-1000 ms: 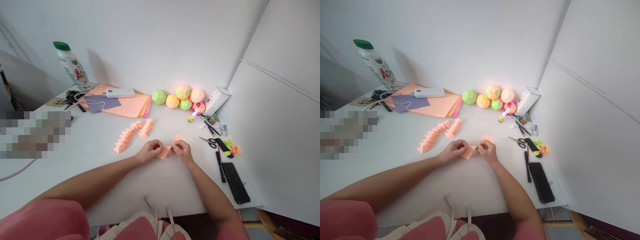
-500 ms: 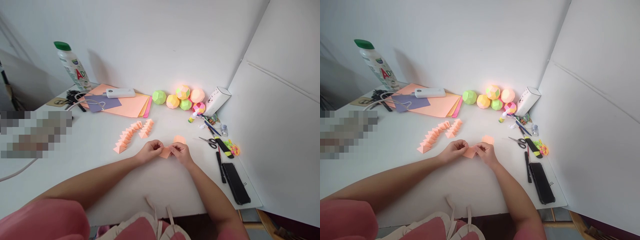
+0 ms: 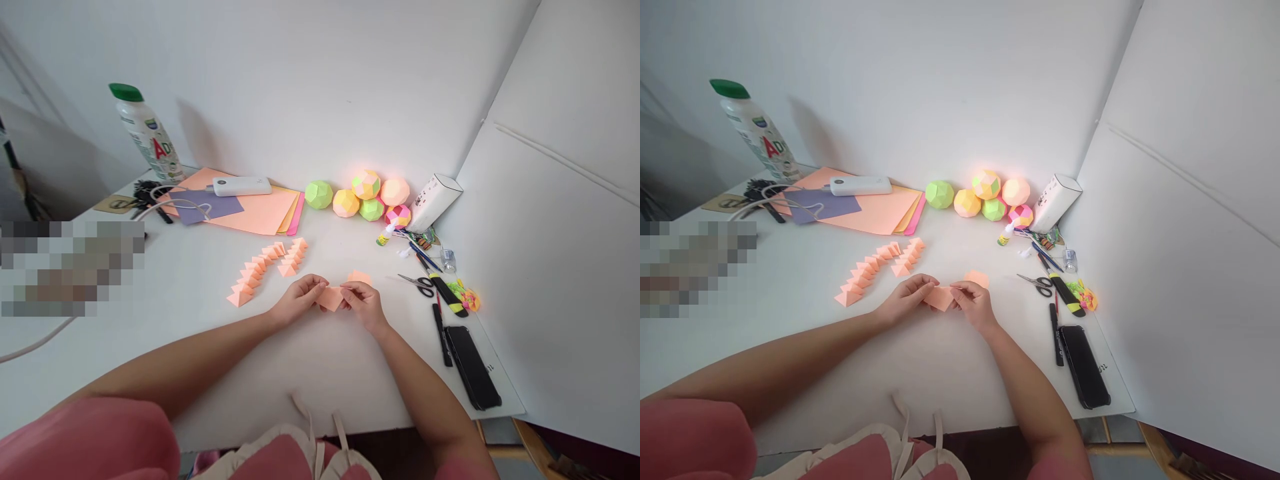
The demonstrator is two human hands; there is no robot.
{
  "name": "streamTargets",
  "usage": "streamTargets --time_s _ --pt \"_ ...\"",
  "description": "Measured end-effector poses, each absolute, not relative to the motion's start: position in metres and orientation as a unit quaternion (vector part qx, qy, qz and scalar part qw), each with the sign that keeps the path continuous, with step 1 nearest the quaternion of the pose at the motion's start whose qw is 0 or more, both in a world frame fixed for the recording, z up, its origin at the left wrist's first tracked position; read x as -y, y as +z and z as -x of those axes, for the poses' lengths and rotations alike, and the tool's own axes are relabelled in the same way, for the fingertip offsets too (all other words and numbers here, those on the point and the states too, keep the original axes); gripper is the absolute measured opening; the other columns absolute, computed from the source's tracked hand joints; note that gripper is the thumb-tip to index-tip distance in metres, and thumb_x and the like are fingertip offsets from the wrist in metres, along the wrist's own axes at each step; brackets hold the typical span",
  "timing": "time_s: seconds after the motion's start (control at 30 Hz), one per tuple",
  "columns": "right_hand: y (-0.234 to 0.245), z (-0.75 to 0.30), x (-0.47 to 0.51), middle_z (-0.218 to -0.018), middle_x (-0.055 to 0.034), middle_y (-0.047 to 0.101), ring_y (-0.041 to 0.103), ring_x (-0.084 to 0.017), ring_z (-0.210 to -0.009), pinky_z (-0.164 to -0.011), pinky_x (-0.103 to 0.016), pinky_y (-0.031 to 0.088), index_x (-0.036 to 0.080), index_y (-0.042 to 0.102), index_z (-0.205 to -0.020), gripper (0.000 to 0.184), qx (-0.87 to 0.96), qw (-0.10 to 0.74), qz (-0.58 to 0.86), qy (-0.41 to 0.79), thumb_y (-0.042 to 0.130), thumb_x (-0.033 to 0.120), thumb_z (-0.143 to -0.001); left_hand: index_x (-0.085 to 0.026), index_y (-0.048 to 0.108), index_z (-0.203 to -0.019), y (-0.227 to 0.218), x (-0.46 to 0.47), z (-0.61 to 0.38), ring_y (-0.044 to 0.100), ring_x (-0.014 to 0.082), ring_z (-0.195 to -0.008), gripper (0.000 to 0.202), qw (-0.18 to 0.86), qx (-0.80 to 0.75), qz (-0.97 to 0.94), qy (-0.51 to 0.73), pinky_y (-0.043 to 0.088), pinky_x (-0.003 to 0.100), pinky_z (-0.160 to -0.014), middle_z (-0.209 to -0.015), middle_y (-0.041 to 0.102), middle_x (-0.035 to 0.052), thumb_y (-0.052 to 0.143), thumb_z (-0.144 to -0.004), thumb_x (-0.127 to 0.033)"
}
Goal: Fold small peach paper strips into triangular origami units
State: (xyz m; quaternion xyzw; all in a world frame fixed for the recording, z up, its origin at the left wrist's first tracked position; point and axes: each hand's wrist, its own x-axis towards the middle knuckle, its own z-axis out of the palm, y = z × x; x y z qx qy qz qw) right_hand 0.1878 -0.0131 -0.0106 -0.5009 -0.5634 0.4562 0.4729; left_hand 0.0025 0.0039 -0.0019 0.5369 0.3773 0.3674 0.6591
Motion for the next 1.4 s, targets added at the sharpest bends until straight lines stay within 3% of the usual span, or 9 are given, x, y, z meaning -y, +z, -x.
streamTargets --time_s 0.2,0.43,0.7,0.9,1.03,1.3,1.4 --pt "-0.015 -0.187 0.014 -0.065 0.0008 0.062 0.059 -0.012 -0.055 -0.055 -0.026 0.05 0.02 0.065 -0.091 0.021 0.567 0.462 0.484 0.481 0.064 0.033 -0.075 -0.019 0.06 -0.091 -0.006 -0.005 -0.001 0.058 0.0172 -0.076 0.036 0.623 -0.408 -0.566 0.354 0.048 0.03 -0.069 -0.086 0.064 0.0035 0.048 -0.079 -0.05" --pt "-0.017 -0.188 0.013 -0.071 0.0002 0.062 0.058 -0.01 -0.054 -0.054 -0.025 0.05 0.019 0.063 -0.093 0.024 0.564 0.446 0.484 0.498 0.065 0.033 -0.073 -0.02 0.065 -0.094 -0.011 -0.008 -0.001 0.056 0.0235 -0.102 0.036 0.599 -0.422 -0.567 0.376 0.044 0.035 -0.089 -0.102 0.066 0.006 0.056 -0.075 -0.049" --pt "-0.014 -0.187 0.013 -0.07 0.0013 0.06 0.056 -0.01 -0.052 -0.054 -0.025 0.049 0.022 0.057 -0.103 0.031 0.545 0.42 0.489 0.535 0.062 0.035 -0.076 -0.016 0.062 -0.097 -0.019 -0.009 -0.002 0.063 0.022 -0.088 0.039 0.65 -0.361 -0.537 0.398 0.048 0.038 -0.081 -0.094 0.068 0.0083 0.062 -0.072 -0.046" --pt "-0.017 -0.188 0.014 -0.062 0.0033 0.056 0.053 -0.01 -0.053 -0.055 -0.024 0.047 0.022 0.058 -0.103 0.029 0.552 0.408 0.485 0.542 0.06 0.036 -0.078 -0.02 0.06 -0.104 -0.016 -0.006 0.0 0.062 0.0209 -0.088 0.038 0.676 -0.336 -0.555 0.349 0.048 0.033 -0.073 -0.096 0.067 0.0073 0.062 -0.073 -0.042" --pt "-0.021 -0.19 0.014 -0.064 0.0024 0.057 0.052 -0.01 -0.057 -0.058 -0.024 0.045 0.021 0.059 -0.102 0.028 0.575 0.394 0.488 0.524 0.06 0.036 -0.078 -0.02 0.06 -0.106 -0.013 -0.004 -0.001 0.061 0.0169 -0.078 0.036 0.673 -0.331 -0.573 0.331 0.047 0.027 -0.063 -0.089 0.066 0.0056 0.061 -0.076 -0.039" --pt "-0.015 -0.189 0.013 -0.066 0.0029 0.053 0.052 -0.01 -0.058 -0.057 -0.024 0.046 0.023 0.056 -0.109 0.034 0.578 0.386 0.48 0.536 0.059 0.036 -0.078 -0.019 0.061 -0.103 -0.018 -0.008 -0.001 0.055 0.0133 -0.067 0.035 0.659 -0.345 -0.565 0.357 0.044 0.025 -0.057 -0.075 0.059 0.0024 0.063 -0.073 -0.037" --pt "-0.015 -0.187 0.014 -0.073 0.001 0.056 0.053 -0.011 -0.061 -0.057 -0.024 0.046 0.02 0.059 -0.101 0.031 0.591 0.377 0.472 0.535 0.063 0.036 -0.075 -0.019 0.058 -0.106 -0.021 -0.011 -0.001 0.052 0.0111 -0.062 0.04 0.637 -0.366 -0.548 0.4 0.044 0.024 -0.057 -0.069 0.052 -0.0013 0.066 -0.07 -0.035"
